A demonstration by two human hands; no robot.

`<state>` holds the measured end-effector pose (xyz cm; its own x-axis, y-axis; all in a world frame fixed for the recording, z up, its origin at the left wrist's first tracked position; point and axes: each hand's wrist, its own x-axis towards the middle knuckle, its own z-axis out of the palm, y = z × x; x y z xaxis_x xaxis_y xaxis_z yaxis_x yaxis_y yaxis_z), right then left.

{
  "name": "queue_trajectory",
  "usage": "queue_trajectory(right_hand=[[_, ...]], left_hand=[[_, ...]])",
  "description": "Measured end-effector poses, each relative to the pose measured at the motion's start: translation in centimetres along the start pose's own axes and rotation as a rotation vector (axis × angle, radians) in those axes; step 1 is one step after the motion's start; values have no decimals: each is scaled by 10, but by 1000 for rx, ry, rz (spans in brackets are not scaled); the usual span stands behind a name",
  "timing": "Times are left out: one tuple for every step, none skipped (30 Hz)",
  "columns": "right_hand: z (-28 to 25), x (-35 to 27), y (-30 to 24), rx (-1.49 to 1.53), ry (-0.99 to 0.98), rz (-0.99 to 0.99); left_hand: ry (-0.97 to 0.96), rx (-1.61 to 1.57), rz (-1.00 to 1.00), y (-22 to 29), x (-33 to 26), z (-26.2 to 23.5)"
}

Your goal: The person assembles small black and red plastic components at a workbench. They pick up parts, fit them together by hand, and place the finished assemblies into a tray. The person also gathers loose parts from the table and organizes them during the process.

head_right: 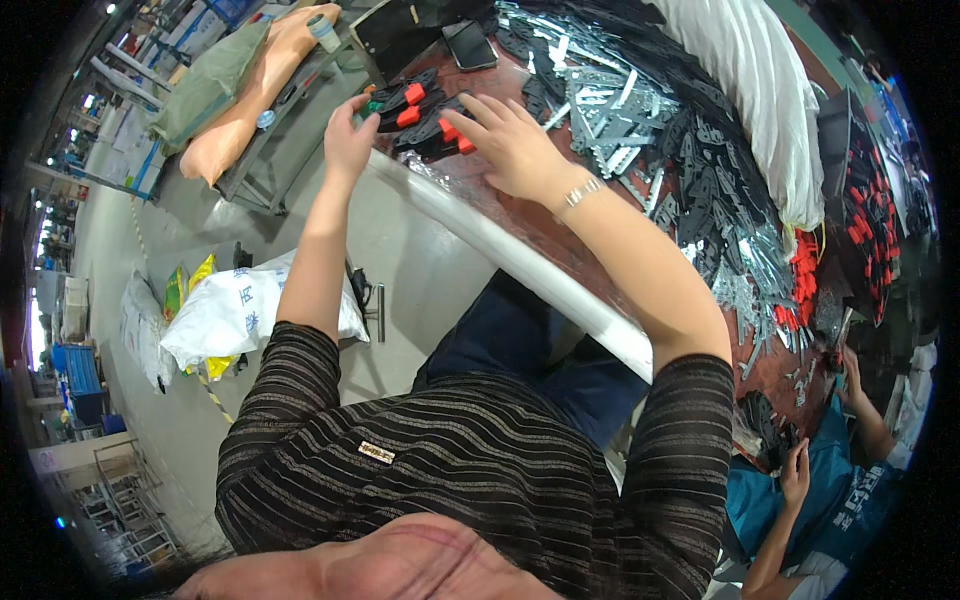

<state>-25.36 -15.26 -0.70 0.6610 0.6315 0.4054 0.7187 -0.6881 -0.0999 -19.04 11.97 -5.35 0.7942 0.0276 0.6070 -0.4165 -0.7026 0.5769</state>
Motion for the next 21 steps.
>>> queue_trajectory(right_hand=[[9,18,2,-43,-33,-32],[17,35,3,-51,-84,-25],[24,51,4,-61,-133,-18],[32,62,12,-75,-186,1],[40,70,17,-79,-231,6],[46,73,23,-71,-308,42],[51,77,24,-59,-385,69],[54,80,26,-48,-462,99],[56,77,31,-47,-416,63],[54,79,26,-23,-414,72],[47,75,21,-5,-419,94],[44,71,19,14,-424,118],[45,65,21,9,-371,88],[46,59,25,4,-318,59],[47,53,28,-1,-265,29],[46,51,26,-3,-271,43],[45,48,23,-5,-276,57],[44,47,22,-6,-282,70],[44,47,23,-14,-273,65],[45,47,23,-21,-264,58],[46,47,23,-28,-256,51]], left_hand=[[-60,23,3,-13,15,1],[-117,46,3,-23,28,1],[-173,67,4,-32,36,1],[-229,77,19,-35,42,9],[-282,88,36,-33,46,15],[-336,98,54,-30,52,20],[-417,124,93,-31,55,22],[-518,189,101,-29,57,21],[-468,219,103,-31,56,25],[-416,259,94,-36,53,25],[-464,308,68,-30,52,25],[-514,357,42,-24,54,25],[-562,407,24,-15,56,24],[-559,431,40,-11,55,26],[-556,455,55,-7,53,29],[-551,485,67,-6,53,31],[-564,488,79,-6,52,32],[-577,492,92,-6,52,34],[-586,498,109,-5,55,36],[-569,442,138,-10,55,41],[-552,386,165,-21,54,49]])
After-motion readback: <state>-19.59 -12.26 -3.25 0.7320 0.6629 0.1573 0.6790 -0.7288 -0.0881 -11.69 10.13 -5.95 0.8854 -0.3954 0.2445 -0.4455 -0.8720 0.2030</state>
